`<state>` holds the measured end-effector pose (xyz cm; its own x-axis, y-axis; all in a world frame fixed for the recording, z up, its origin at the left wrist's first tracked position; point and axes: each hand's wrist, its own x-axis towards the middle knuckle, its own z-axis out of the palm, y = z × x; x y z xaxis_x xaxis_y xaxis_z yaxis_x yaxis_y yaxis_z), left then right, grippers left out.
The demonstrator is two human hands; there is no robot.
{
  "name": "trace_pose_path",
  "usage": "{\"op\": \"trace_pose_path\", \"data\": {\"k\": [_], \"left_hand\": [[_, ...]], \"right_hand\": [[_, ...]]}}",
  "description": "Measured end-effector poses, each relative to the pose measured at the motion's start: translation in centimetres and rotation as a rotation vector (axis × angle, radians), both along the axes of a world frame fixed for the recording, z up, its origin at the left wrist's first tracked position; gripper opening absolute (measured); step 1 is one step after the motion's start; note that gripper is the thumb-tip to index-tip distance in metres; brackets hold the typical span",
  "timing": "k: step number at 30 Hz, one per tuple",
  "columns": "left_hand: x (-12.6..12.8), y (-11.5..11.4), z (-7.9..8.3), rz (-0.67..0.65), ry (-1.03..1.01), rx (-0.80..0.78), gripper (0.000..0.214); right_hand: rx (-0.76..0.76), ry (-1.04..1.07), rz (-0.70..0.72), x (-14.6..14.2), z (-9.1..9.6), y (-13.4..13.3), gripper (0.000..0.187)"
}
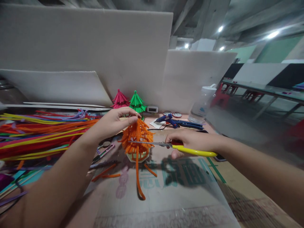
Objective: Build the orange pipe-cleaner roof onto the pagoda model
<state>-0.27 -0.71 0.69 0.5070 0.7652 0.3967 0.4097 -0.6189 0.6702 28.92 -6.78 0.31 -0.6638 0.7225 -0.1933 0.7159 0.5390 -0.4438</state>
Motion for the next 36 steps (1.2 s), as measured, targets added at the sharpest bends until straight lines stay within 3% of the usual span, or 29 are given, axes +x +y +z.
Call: {"op": "trace_pose_path", "data": {"k": [3, 7, 15, 36], "left_hand": [[-0.8, -0.5, 0.7, -0.026, 0.129, -0.015, 0.038], [-0.8, -0.8, 0.8, -0.031, 0.207, 0.078, 0.041], [0.1, -0.8, 0.5, -0.007, 0.246, 0.182, 0.034], [0.0, -0.7, 0.2, 0.002, 0.255, 0.187, 0.035]], "right_hand": [[0.002, -0.014, -0.007, 0.2, 0.0, -0.2, 0.051], [0.001, -0.029, -0.016, 0.0, 0.2, -0.4, 0.051], [-0.004, -0.002, -0.039, 0.1, 0.0, -0.4, 0.05], [-0.023, -0.011, -0.067, 0.4, -0.1, 0.4, 0.048]]}}
